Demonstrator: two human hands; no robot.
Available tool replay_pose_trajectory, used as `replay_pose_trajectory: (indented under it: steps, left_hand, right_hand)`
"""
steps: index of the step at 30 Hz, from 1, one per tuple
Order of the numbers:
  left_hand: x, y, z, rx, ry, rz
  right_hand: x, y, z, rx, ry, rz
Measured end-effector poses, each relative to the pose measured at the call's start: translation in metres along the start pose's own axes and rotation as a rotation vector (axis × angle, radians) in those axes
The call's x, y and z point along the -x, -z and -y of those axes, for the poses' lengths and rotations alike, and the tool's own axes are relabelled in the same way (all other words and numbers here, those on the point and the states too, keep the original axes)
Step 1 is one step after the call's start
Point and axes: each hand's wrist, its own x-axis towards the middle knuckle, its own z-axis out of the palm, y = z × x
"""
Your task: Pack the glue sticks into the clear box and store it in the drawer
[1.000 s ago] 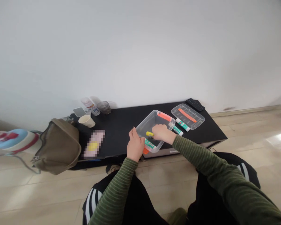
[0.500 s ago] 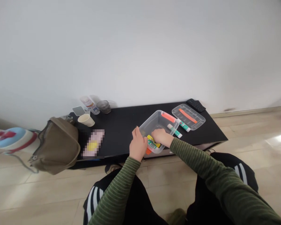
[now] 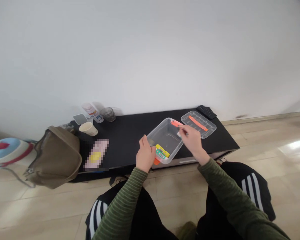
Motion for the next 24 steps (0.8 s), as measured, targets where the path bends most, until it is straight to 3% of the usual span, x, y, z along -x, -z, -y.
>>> replay_pose_trajectory:
  steps: [3,8,15,24]
  left_hand:
    - [0.0,0.0,0.0,0.004,0.015,-0.002]
    - [0.0,-0.003,0.002,0.028,-0.006,-0.029]
    - [-0.002,-0.005,0.005,0.04,-0.024,-0.044]
    - [-0.001,-0.002,0.002,-0.004,-0.002,-0.019]
  right_hand:
    - [0.014,0.007,-0.053,-0.065,-0.162,-0.195]
    - [0.036,-0.014,-0.105,-0.027,-0.234,-0.01]
    - [0.041,-0.053,-0.106,0.124,-0.263,0.197]
    - [0.03,-0.061,-0.089,0.396,-0.189,0.309]
